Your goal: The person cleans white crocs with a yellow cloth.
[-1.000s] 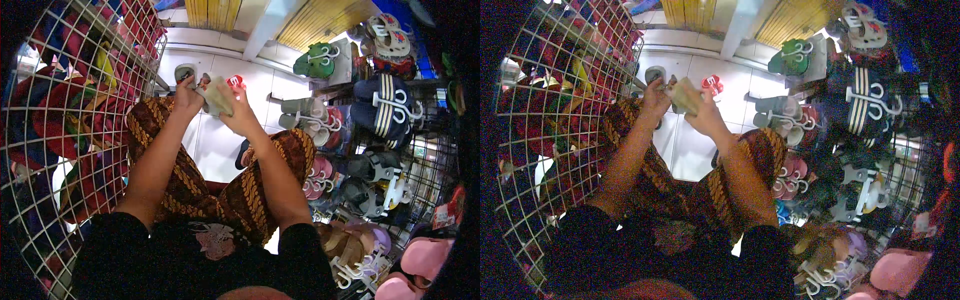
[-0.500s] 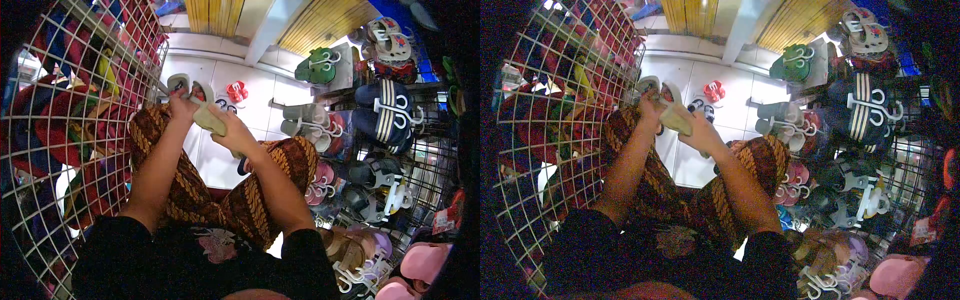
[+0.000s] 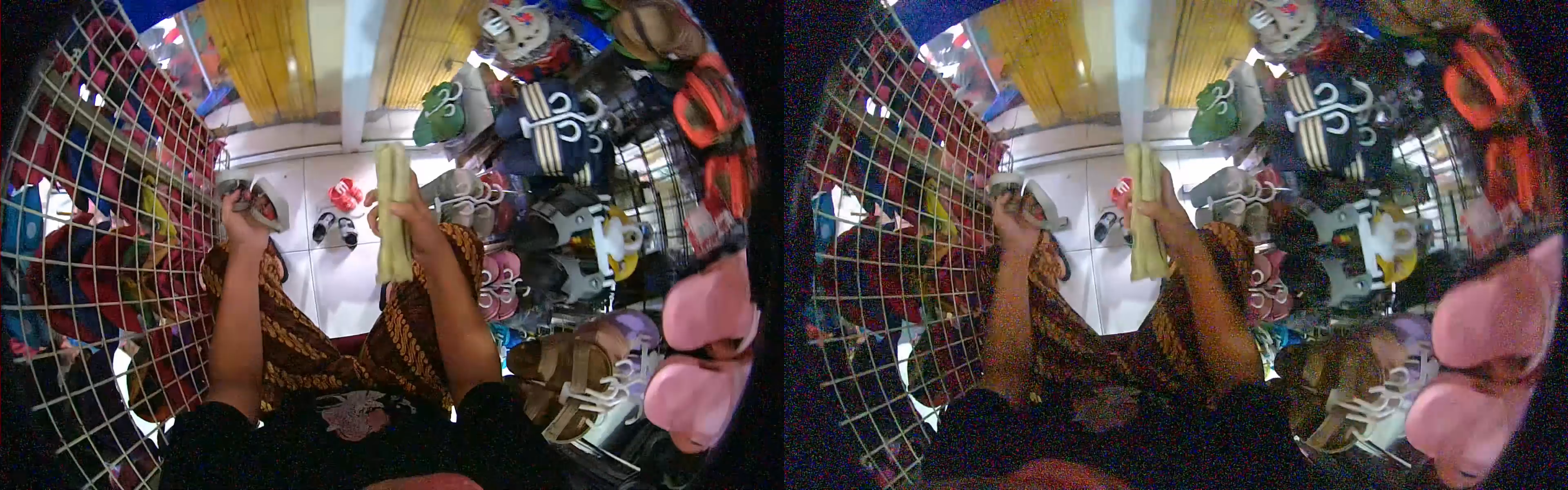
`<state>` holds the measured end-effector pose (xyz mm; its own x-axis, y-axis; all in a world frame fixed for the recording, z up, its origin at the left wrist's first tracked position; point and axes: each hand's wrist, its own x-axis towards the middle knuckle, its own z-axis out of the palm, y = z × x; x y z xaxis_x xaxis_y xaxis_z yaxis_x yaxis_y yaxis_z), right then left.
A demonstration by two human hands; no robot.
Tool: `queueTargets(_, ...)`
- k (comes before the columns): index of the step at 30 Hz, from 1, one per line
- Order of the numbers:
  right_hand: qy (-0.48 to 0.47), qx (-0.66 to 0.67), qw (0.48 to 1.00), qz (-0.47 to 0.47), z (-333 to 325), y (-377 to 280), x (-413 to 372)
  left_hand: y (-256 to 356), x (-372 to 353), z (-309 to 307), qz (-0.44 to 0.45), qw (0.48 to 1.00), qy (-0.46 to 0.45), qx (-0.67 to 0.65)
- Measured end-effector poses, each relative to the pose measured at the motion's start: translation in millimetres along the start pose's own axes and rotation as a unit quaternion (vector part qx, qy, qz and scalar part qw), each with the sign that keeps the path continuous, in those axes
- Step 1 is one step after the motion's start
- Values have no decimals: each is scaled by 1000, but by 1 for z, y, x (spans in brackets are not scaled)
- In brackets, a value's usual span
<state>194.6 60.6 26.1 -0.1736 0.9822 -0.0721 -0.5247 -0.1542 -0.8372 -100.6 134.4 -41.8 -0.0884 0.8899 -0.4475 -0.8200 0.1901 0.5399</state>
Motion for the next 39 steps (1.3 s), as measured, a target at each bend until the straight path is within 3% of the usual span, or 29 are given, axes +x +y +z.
queueTargets(1, -95, 127, 987, -26, 18, -17, -14, -1, -19, 19, -8, 1000, -4, -2)
queueTargets(3, -253, 244, 935, -43, 52, -40, -47, -11, -47, 39, -47, 999, -9, 1)
queueTargets(7, -467, 313, 827, -9, 104, -75, -112, -34, -77, 49, -140, 990, 10, -25)
queueTargets(10, -533, 321, 782, 27, 125, -97, -147, -58, -89, 27, -227, 973, 31, -43)
queueTargets(11, -546, 326, 771, 36, 130, -102, -156, -59, -119, 50, -267, 958, 75, -78)
queueTargets(15, -575, 333, 745, 57, 141, -123, -178, -93, -125, 15, -312, 942, 2, -124)
queueTargets(18, -572, 344, 742, 64, 142, -123, -180, -107, -128, 3, -343, 933, 12, -105)
queueTargets(22, -509, 380, 772, 38, 122, -95, -160, -113, -118, -11, -332, 937, 27, -100)
queueTargets(23, -477, 394, 786, 24, 113, -84, -149, -121, -109, -17, -295, 951, 38, -86)
queueTargets(26, -299, 445, 843, -38, 83, -28, -114, -127, -82, -35, -237, 968, -7, -89)
queueTargets(27, -214, 445, 868, -43, 71, -2, -102, -121, -80, -33, -227, 971, 27, -70)
queueTargets(28, -102, 405, 908, -37, 60, 26, -92, -115, -76, -29, -205, 975, 9, -81)
queueTargets(29, 119, 180, 975, 49, 49, 54, -83, -110, -72, -27, -185, 979, -9, -90)
queueTargets(30, 149, 60, 984, 84, 48, 74, -74, -107, -68, -25, -165, 981, -25, -95)
queueTargets(31, 122, 29, 991, 47, 58, 86, -67, -104, -64, -25, -149, 983, 16, -107)
queueTargets(32, 143, 8, 987, 67, 67, 90, -64, -101, -61, -26, -139, 983, 25, -113)
queueTargets(34, 93, -38, 994, 53, 69, 104, -60, -86, -68, -17, -126, 984, 43, -121)
queueTargets(35, 87, -195, 977, -3, 67, 112, -57, -76, -75, -9, -137, 983, 61, -106)
queueTargets(37, 68, -488, 862, -116, 59, 130, -51, -83, -53, -25, -129, 978, 32, -160)
queueTargets(38, 112, -477, 866, -101, 55, 135, -48, -89, -42, -38, -124, 975, 18, -185)
queueTargets(39, 155, -464, 868, -86, 52, 138, -46, -92, -40, -45, -50, 994, -3, -94)
